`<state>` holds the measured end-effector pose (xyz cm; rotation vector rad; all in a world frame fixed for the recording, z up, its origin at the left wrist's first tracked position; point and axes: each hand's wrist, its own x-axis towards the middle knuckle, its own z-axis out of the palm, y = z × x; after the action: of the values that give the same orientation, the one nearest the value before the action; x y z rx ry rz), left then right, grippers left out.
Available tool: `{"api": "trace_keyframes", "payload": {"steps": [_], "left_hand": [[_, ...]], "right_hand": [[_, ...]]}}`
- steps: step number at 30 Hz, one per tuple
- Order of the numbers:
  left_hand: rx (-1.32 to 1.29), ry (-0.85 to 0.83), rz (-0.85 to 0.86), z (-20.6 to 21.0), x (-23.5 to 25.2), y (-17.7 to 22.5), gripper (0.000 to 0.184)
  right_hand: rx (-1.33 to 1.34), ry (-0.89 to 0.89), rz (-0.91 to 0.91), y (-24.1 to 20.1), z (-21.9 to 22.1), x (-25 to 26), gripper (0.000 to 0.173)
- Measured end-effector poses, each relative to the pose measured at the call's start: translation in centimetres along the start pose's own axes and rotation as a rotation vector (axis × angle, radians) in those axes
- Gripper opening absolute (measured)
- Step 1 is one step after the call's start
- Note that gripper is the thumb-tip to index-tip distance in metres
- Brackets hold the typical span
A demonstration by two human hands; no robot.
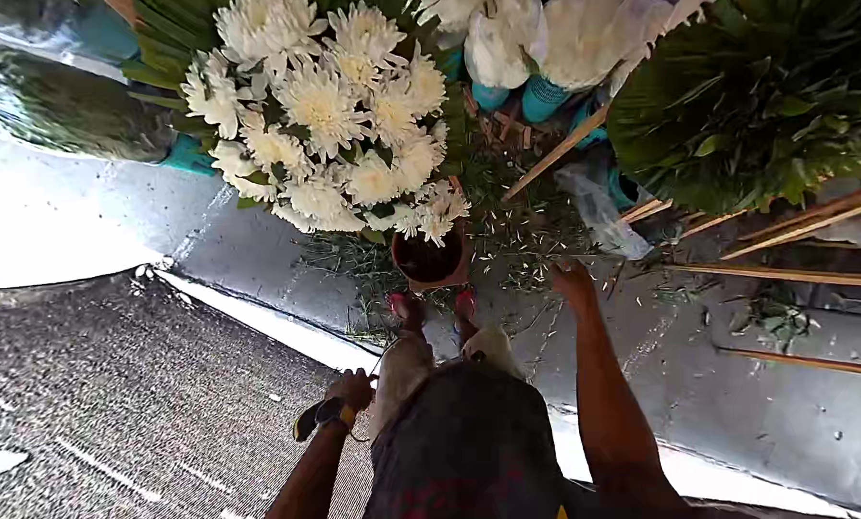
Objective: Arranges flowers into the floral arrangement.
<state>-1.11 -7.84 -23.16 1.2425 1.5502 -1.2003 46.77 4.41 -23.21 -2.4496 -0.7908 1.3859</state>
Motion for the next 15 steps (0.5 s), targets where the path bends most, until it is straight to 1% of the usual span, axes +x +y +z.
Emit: {"api": "trace_keyframes", "payload": {"steps": [1, 2, 3, 4, 6, 8, 11, 12, 13, 15], "left_hand": [[-0.018, 0.024, -0.023, 0.9, 0.4, -1.3, 0.055], [-0.067, 0.039, -0.029, 1.3, 0.5, -2.4, 0.058], [-0.139, 0.040, -0.033, 1.5, 0.3, -3.2, 0.062], [-0.222, 0.038, -0.039, 1.8, 0.2, -4.0, 0.062], [-0.354, 0.035, -0.082, 2.5, 0.0, -4.8, 0.052], [-0.439, 0.058, -0.107, 3.5, -0.2, -5.1, 0.047], [-0.557, 0.087, -0.112, 4.8, -0.2, -5.0, 0.046], [-0.611, 0.095, -0.108, 5.3, -0.2, -5.0, 0.046], [-0.673, 0.106, -0.098, 5.7, -0.2, -5.1, 0.046], [-0.770, 0.116, -0.061, 6.7, 0.2, -5.5, 0.046]], "right_hand": [[0.007, -0.031, -0.063, -0.3, 2.2, 0.4, 0.055], [0.035, -0.067, -0.124, -0.9, 4.9, 0.7, 0.047], [0.063, -0.107, -0.168, -1.6, 7.9, 1.1, 0.043], [0.101, -0.137, -0.200, -2.2, 11.2, 1.5, 0.043], [0.147, -0.180, -0.225, -3.7, 17.5, 2.6, 0.056], [0.157, -0.137, -0.222, -5.8, 23.0, 3.7, 0.071], [0.077, -0.002, -0.149, -10.2, 28.1, 5.2, 0.102], [0.057, 0.046, -0.128, -11.2, 29.3, 6.2, 0.107], [0.070, 0.092, -0.118, -11.8, 30.0, 7.1, 0.099], [0.106, 0.116, -0.137, -12.3, 30.1, 7.7, 0.060]]}}
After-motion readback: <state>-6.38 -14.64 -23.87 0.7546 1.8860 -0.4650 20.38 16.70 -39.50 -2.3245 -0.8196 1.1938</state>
